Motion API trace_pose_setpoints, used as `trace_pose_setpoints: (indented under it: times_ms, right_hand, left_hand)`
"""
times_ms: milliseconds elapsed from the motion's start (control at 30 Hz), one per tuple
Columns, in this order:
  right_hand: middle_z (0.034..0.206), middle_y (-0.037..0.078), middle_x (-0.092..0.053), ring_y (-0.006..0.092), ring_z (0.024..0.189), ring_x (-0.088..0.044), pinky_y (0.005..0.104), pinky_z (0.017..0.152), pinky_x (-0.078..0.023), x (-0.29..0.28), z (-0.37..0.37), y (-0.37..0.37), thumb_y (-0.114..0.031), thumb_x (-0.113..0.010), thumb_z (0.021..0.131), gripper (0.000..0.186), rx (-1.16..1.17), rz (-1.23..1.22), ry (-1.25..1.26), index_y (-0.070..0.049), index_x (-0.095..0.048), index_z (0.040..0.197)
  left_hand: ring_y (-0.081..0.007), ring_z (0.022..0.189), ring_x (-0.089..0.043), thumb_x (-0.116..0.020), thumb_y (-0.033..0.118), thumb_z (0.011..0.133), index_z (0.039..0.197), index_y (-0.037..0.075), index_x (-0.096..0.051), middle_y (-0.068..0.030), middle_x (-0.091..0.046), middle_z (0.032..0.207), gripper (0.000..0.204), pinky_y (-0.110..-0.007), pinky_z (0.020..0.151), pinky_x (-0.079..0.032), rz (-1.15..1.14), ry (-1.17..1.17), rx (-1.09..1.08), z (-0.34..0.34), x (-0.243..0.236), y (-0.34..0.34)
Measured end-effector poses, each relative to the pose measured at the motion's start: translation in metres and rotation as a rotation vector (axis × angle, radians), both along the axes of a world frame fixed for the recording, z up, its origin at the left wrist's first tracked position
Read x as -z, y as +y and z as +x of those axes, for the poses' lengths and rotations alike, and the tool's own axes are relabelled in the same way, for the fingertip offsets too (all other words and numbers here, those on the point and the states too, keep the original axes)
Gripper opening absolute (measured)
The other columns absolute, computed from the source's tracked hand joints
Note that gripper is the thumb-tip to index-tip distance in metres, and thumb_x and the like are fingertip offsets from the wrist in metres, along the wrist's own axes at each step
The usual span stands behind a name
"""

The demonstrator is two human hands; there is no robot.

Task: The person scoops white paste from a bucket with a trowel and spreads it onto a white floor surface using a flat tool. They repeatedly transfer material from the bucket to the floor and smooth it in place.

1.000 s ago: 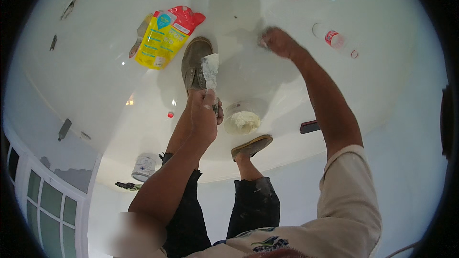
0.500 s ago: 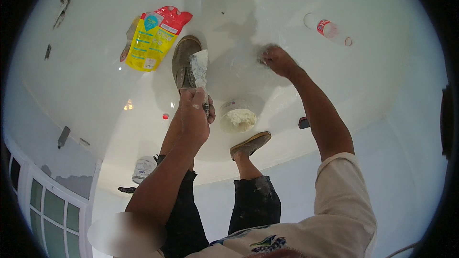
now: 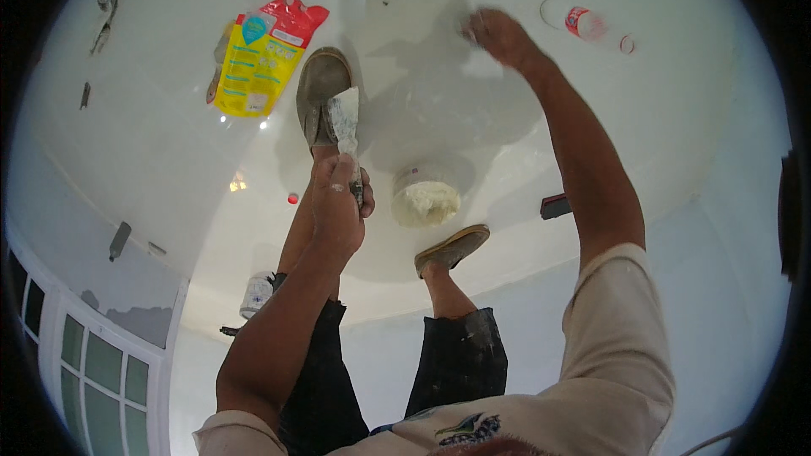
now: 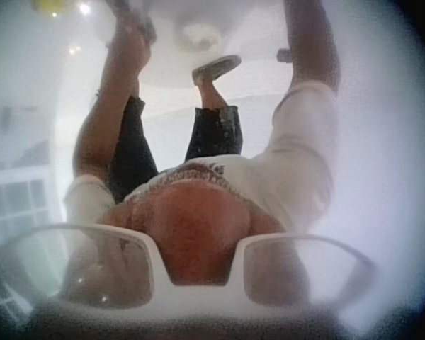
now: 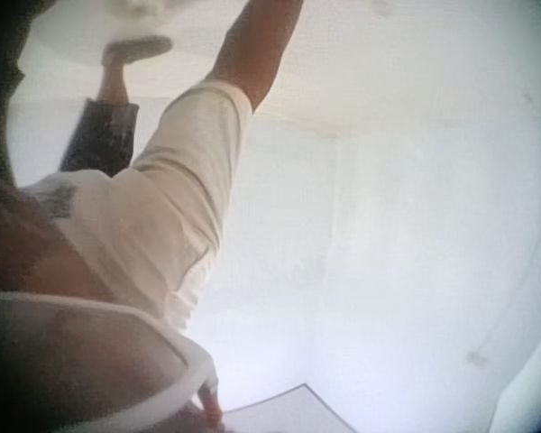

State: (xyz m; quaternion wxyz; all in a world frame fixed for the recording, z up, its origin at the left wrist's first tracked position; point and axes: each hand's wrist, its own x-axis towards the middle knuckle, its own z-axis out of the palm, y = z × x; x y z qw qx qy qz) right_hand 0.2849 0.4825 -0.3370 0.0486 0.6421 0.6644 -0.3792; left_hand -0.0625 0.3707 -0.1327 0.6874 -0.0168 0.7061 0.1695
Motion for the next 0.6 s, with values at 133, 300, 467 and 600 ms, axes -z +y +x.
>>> trace_pose_setpoints:
  times_ms: [133,300,467,600]
  right_hand:
    - [0.103,0.023,-0.069,0.0429,0.099,-0.065,0.0487,0.091,-0.052,0.0,0.028,-0.028,-0.031,-0.053,0.104,0.033,0.012,0.164,0.13,-0.006,-0.073,0.098]
    - [0.102,0.022,-0.069,0.0407,0.101,-0.064,0.0501,0.091,-0.05,0.004,-0.011,0.104,-0.027,-0.051,0.101,0.031,0.025,0.333,0.198,-0.003,-0.069,0.105]
    - [0.099,0.024,-0.071,0.0432,0.097,-0.066,0.0528,0.09,-0.052,-0.004,-0.014,0.008,-0.03,-0.052,0.102,0.032,-0.008,0.265,0.142,-0.006,-0.073,0.105]
    - [0.108,0.022,-0.067,0.044,0.109,-0.061,0.0527,0.096,-0.049,-0.025,0.031,-0.09,-0.028,-0.055,0.1,0.028,0.001,0.071,0.171,-0.006,-0.071,0.108]
  left_hand:
    - [-0.0132,0.06,-0.054,-0.055,0.028,0.102,0.115,0.012,-0.05,-0.0033,-0.056,0.085,0.021,-0.027,0.047,-0.039,0.032,-0.037,0.013,0.014,0.001,-0.002]
    - [-0.0132,0.058,-0.053,-0.055,0.028,0.101,0.114,0.013,-0.049,-0.0027,-0.055,0.085,0.021,-0.027,0.046,-0.039,0.057,-0.044,0.073,0.016,0.006,-0.005]
    - [-0.0131,0.059,-0.053,-0.055,0.027,0.101,0.115,0.013,-0.048,-0.0025,-0.055,0.085,0.021,-0.027,0.048,-0.039,0.076,-0.043,0.038,0.004,-0.001,-0.009]
    - [-0.013,0.061,-0.053,-0.054,0.027,0.102,0.115,0.012,-0.047,-0.0028,-0.055,0.086,0.021,-0.028,0.051,-0.04,0.032,-0.058,0.026,0.02,-0.012,0.0]
